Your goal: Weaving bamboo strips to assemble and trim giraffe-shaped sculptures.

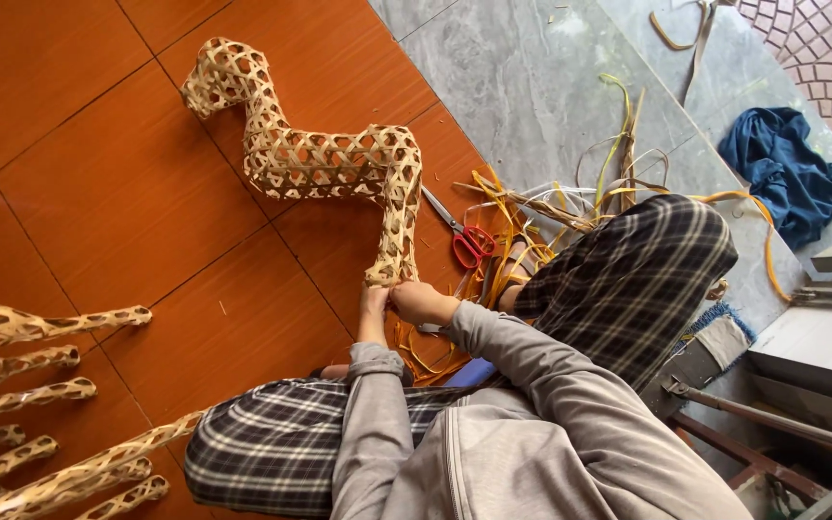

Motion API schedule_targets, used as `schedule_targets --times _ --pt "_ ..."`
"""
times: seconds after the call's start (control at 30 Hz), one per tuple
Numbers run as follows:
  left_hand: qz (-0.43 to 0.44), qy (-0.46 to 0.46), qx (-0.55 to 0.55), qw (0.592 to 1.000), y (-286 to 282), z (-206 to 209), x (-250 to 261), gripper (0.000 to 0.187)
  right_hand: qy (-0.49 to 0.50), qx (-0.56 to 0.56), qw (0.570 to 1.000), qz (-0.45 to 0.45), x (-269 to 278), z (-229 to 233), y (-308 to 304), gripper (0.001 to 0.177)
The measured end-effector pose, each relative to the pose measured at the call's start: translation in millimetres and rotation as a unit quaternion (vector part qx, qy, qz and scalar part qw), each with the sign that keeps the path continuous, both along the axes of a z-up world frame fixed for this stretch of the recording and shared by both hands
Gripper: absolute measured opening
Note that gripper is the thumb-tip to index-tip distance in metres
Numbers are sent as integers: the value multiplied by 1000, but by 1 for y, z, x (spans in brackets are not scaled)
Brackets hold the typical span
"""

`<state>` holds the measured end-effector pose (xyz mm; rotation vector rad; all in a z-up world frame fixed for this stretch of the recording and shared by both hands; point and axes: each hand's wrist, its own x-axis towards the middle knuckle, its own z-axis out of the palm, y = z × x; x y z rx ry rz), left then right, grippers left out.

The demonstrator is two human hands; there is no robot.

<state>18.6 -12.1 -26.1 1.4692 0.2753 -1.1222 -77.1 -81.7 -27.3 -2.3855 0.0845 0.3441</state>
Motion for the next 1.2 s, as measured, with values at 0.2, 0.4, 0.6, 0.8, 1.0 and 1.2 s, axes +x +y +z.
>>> schedule_targets --times 0.2,0.4,0.6,0.8,1.0,1.2 --pt "-4 -47 -6 999 -9 27 1 11 192 338 900 -196 17 39 -80 30" --pt "-4 -92 -12 996 -12 19 -3 13 -38 -52 939 -339 -55 -91 -110 24" --pt "19 -124 3 992 15 -18 -8 14 -28 -183 916 -355 -60 -132 -86 26" --pt "-4 -177 6 984 29 -43 2 18 -18 -188 918 -350 -51 -76 -87 43" --pt "65 -110 -49 991 29 -64 12 19 -4 -202 907 -371 -60 -96 -102 55" --pt "81 -89 -91 989 25 -56 9 22 33 -217 915 -339 -59 -89 -105 63"
